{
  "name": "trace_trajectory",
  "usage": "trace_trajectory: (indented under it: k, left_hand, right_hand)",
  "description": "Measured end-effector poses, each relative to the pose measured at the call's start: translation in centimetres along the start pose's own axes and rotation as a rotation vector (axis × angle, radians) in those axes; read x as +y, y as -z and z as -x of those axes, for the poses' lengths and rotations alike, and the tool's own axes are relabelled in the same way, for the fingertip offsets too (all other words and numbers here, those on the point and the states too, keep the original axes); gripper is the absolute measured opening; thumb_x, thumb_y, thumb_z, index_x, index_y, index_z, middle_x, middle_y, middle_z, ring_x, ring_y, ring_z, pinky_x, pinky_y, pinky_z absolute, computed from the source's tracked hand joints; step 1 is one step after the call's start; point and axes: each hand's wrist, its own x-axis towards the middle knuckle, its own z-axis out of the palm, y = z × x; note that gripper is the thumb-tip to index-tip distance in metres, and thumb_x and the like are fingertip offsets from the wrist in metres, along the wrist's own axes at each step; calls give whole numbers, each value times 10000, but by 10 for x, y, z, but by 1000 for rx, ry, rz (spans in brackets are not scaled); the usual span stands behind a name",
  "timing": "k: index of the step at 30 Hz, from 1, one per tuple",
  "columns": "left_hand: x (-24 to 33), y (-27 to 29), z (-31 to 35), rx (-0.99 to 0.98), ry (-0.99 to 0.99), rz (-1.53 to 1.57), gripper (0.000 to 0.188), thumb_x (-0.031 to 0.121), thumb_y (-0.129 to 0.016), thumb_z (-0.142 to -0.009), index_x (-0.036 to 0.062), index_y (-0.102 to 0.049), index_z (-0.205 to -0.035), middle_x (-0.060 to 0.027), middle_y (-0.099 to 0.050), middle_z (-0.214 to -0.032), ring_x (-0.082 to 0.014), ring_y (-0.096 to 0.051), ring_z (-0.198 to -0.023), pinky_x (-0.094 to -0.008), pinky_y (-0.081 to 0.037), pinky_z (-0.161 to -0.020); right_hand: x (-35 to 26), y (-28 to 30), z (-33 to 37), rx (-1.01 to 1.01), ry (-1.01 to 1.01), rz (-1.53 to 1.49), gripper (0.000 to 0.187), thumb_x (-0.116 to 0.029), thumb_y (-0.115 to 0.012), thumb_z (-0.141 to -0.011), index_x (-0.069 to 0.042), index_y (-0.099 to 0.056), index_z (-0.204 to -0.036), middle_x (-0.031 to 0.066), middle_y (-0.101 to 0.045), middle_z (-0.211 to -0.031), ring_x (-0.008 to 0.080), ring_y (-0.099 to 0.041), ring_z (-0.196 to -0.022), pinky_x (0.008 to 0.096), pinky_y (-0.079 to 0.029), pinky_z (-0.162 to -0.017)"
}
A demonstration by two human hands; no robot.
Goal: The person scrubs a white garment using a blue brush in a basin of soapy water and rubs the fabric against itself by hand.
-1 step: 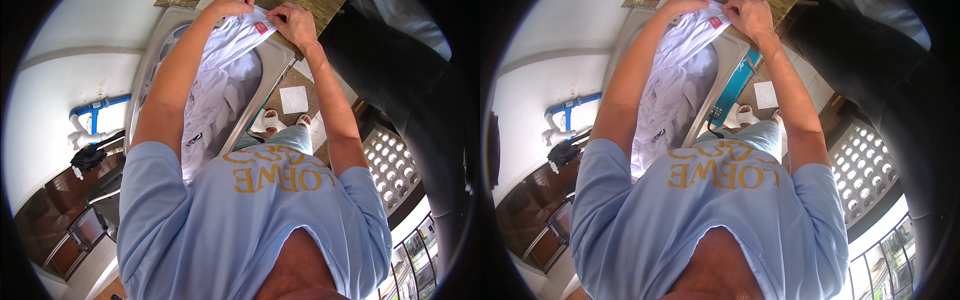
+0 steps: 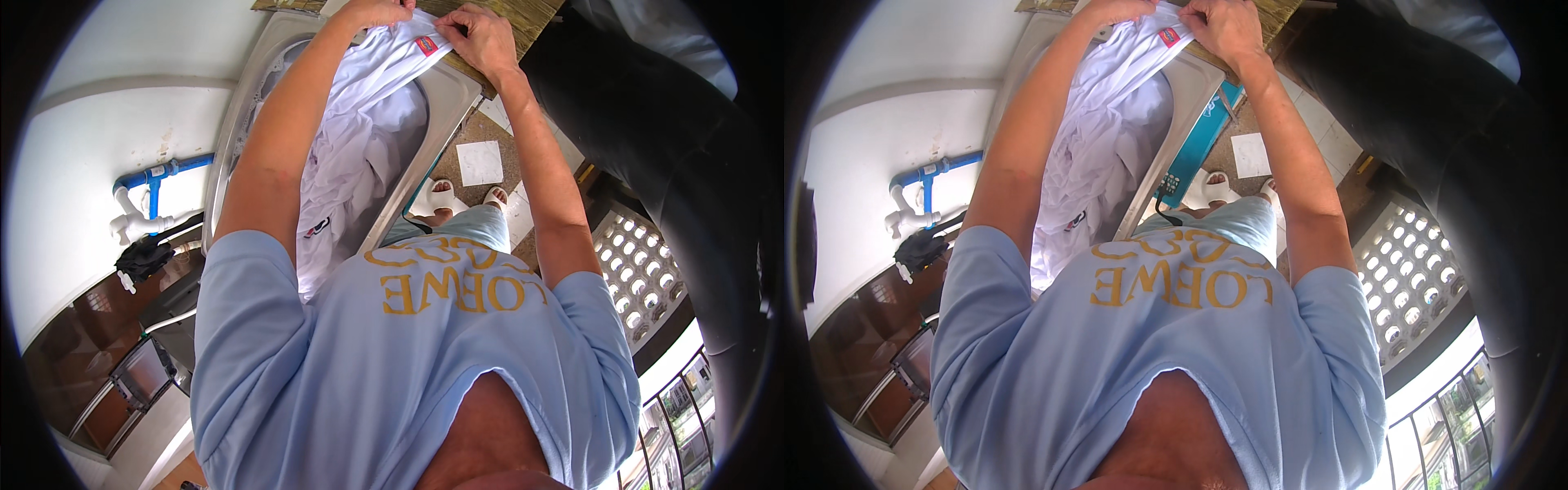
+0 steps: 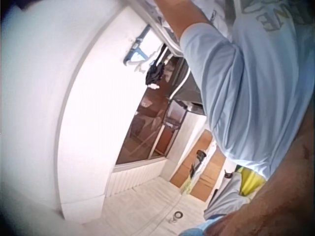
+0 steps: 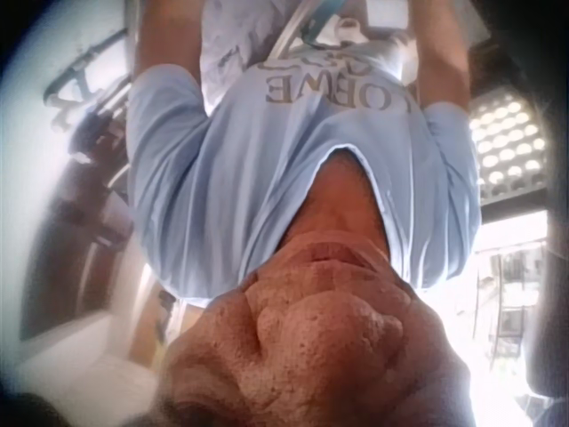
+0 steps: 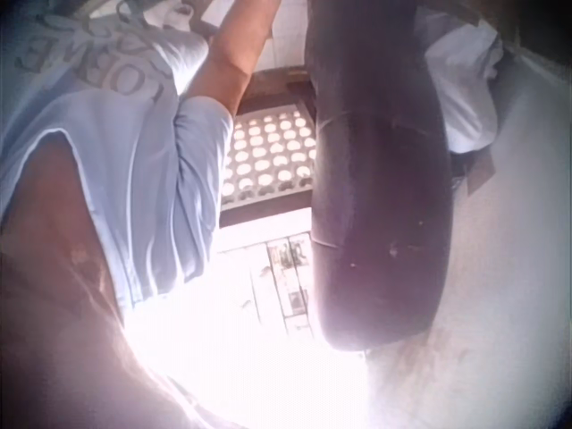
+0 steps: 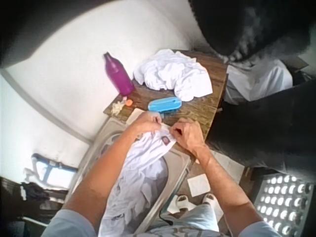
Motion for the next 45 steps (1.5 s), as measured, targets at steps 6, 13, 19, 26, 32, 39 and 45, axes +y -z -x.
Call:
trace_trajectory:
  k: [6,13,19,26,32,39,45]
  left_hand:
    - [12,-5,1,68,30,-102,48,13,-604,-733,10,-580,-774,-74,-554,-594,-146,-544,-482,-299,-459,-429]
    - [11,-4,2,88,78,-48,44,1,-594,-733,8,-576,-772,-73,-555,-607,-148,-536,-482,-298,-457,-433]
    - [8,-1,3,37,60,-22,55,1,-593,-732,10,-580,-785,-73,-557,-614,-153,-540,-489,-294,-458,-441]
    - [13,-6,4,74,56,-112,53,3,-581,-735,2,-576,-788,-79,-557,-614,-159,-551,-495,-299,-459,-435]
    - [17,-5,1,60,83,-96,60,8,-589,-737,-1,-577,-795,-77,-550,-611,-156,-551,-494,-301,-463,-434]
    - [9,-1,1,55,86,-78,60,3,-591,-733,3,-573,-791,-72,-557,-621,-153,-555,-499,-294,-466,-444]
    - [10,-3,2,50,62,-79,56,-7,-581,-737,3,-573,-791,-72,-563,-628,-149,-555,-501,-294,-465,-443]
  right_hand:
    - [1,0,1,-11,-19,-1,55,-142,-632,-701,-104,-672,-703,81,-618,-738,283,-610,-723,385,-481,-655]
    - [-2,2,0,-25,-17,15,54,-137,-632,-704,-100,-673,-706,83,-613,-731,282,-610,-724,382,-477,-652]
    - [0,0,-1,2,7,-5,51,-135,-639,-701,-97,-672,-710,81,-613,-737,278,-606,-726,384,-473,-655]
    - [-2,2,1,-17,-16,-6,49,-132,-641,-699,-94,-671,-710,76,-609,-733,276,-605,-727,385,-473,-656]
    - [0,2,0,-2,-17,11,48,-127,-644,-695,-91,-671,-712,75,-608,-731,275,-607,-728,380,-474,-657]
    - [-4,3,-1,-17,-23,-6,50,-125,-643,-697,-92,-674,-718,76,-612,-740,276,-608,-741,379,-473,-665]
    - [-2,3,0,-16,-17,-1,50,-130,-646,-696,-93,-673,-716,76,-613,-743,275,-608,-741,380,-472,-669]
